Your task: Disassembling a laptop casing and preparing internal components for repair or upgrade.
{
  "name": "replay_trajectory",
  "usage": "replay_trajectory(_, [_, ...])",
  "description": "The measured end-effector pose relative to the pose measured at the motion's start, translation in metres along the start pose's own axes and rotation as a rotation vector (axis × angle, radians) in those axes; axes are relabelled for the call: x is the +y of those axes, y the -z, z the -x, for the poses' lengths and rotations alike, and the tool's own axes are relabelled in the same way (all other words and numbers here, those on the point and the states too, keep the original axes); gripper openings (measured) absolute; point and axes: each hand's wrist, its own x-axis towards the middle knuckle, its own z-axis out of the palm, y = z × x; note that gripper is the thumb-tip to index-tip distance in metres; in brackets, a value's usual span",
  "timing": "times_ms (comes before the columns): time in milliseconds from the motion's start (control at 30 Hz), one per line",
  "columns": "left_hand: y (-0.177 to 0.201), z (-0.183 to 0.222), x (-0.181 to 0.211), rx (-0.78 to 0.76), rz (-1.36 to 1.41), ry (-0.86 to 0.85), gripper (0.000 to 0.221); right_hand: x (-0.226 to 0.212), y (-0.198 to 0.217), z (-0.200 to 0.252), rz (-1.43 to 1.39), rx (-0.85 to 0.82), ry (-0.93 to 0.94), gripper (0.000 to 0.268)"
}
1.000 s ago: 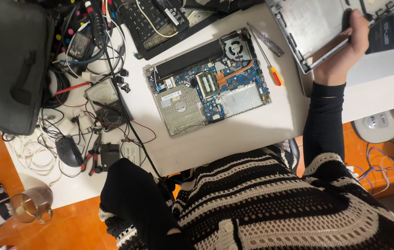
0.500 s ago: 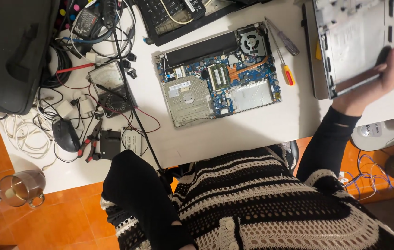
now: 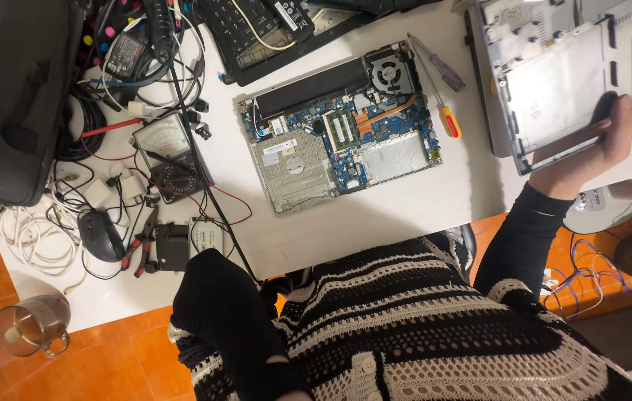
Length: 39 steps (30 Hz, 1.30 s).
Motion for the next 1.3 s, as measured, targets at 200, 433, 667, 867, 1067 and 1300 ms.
replay_trajectory(200, [-0.191, -0.123, 0.105, 0.011, -0.002, -0.027, 0.027, 0.028, 0.027, 0.003, -0.056, 0.080, -0.007, 0.023])
replay_trajectory(433, [-0.242, -0.170, 0.056, 0.031, 0.001, -0.070, 0.028, 0.044, 0.021, 0.012, -0.055, 0.126, -0.051, 0.022])
replay_trajectory(667, [-0.274, -0.208, 0.004, 0.085, 0.001, -0.155, 0.028, 0.028, -0.028, 0.029, -0.062, 0.133, -0.217, 0.033])
replay_trajectory(867, [-0.287, -0.228, -0.030, -0.015, 0.235, 0.008, 0.053, 0.014, -0.052, 0.039, -0.106, -0.020, -0.324, 0.043])
replay_trajectory(1067, [-0.273, -0.219, -0.072, -0.176, 0.484, 0.019, 0.060, 0.018, -0.052, 0.051, -0.058, -0.063, -0.476, 0.044])
replay_trajectory(1300, [-0.263, -0.204, -0.080, 0.073, 0.740, 0.255, 0.045, -0.005, -0.081, 0.051, -0.055, -0.251, -0.465, 0.044])
